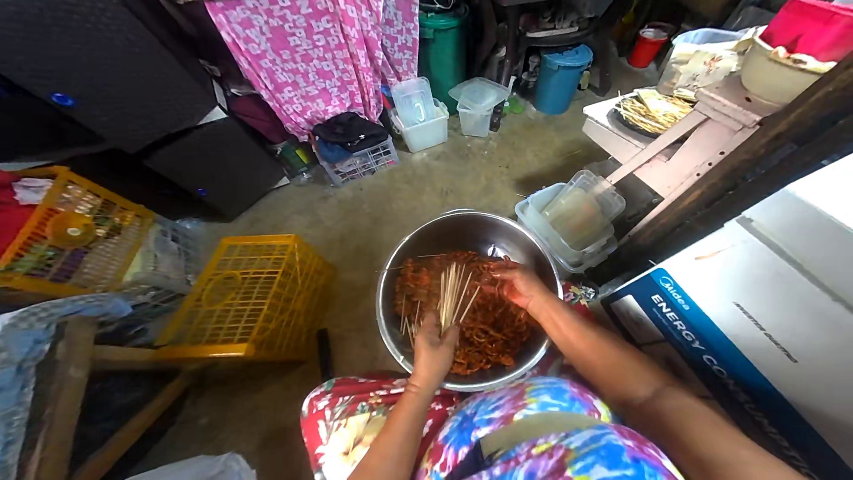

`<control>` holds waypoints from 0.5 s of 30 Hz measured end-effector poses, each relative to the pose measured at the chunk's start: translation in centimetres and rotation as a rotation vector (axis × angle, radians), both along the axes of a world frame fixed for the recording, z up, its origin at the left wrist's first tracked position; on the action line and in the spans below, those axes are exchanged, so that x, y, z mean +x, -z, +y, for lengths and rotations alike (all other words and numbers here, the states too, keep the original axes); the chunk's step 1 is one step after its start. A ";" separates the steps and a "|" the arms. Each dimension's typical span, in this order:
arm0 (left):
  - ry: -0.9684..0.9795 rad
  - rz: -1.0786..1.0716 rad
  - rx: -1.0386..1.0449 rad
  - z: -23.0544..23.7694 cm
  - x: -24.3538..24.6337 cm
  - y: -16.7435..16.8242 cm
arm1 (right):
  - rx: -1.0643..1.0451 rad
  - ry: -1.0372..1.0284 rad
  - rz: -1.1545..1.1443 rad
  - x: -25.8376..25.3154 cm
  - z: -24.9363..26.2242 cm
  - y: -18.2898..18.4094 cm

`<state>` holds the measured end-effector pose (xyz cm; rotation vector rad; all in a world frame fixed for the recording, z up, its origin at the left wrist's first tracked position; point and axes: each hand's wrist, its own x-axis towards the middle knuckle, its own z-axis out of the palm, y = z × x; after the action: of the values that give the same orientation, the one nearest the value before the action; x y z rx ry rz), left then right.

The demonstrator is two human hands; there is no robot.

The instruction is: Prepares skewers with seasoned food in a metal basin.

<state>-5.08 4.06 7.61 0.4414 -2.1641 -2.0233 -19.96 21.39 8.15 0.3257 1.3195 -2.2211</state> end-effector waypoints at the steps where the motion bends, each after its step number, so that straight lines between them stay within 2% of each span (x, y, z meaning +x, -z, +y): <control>1: 0.008 -0.003 -0.012 0.0 0.0 0.0 | 0.009 -0.004 0.007 0.0 0.0 0.0; 10: 0.045 -0.006 -0.002 0.1 -0.1 0.0 | 0.185 -0.111 0.148 0.4 -0.1 0.0; 15: 0.055 -0.055 -0.075 0.1 0.0 -0.3 | 0.208 -0.138 0.198 0.8 -0.4 0.2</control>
<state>-5.08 4.17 7.92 0.4369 -2.3002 -1.9717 -19.14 21.02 7.97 0.0872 1.6325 -2.0467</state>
